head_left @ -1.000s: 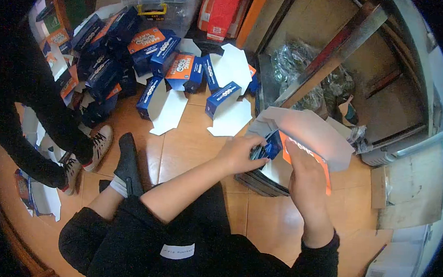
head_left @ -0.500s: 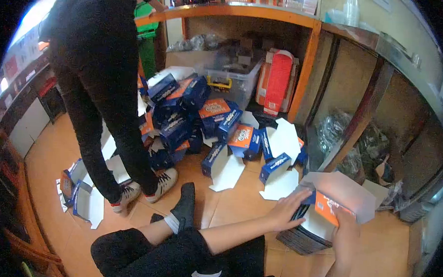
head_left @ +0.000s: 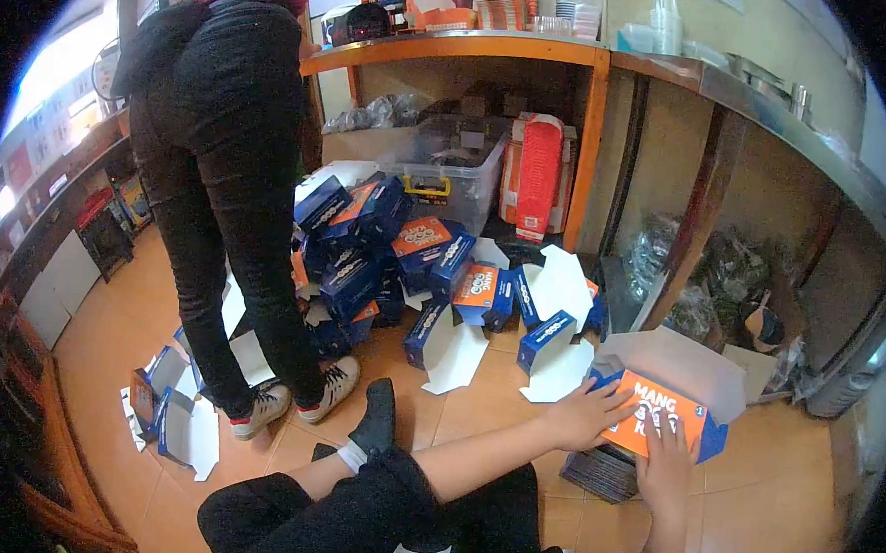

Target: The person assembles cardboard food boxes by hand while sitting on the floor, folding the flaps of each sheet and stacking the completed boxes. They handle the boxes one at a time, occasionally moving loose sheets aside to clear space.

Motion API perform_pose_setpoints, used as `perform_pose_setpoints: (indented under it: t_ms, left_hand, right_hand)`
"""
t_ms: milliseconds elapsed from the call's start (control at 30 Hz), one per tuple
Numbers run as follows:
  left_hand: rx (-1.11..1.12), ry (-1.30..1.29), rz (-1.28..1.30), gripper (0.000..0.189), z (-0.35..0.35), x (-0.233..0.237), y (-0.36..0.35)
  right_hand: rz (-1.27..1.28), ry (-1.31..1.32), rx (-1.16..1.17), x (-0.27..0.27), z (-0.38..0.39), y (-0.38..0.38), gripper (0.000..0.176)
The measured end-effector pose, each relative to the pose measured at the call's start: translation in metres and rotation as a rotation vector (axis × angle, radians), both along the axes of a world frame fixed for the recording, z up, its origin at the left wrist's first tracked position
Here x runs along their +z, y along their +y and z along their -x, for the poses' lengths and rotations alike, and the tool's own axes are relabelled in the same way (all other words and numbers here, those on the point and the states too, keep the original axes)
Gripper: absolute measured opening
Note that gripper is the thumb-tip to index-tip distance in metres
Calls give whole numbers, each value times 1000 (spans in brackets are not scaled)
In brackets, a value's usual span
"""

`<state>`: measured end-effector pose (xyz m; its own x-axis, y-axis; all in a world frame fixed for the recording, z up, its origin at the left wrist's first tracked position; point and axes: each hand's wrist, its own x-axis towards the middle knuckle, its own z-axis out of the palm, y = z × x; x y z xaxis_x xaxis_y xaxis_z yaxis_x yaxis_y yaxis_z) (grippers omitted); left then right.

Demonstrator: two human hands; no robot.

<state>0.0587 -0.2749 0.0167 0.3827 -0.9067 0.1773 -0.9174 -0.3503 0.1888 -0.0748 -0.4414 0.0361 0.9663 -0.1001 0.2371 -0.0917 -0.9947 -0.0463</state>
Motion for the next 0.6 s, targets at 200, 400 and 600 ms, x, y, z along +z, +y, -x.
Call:
perform_pose_setpoints:
  t_ms: [200,400,600]
  left_hand:
    - [-37,101,83,80,-4,-15,-3]
    - [231,436,713,76,-7,-12,-10]
    - [387,436,1019,43,-18,-29,7]
  right_hand:
    - [63,-14,56,-1,1,-1,67]
    - [-8,-283,410,49,-55,20,49]
    - [160,-75,515,97,-114,13,24]
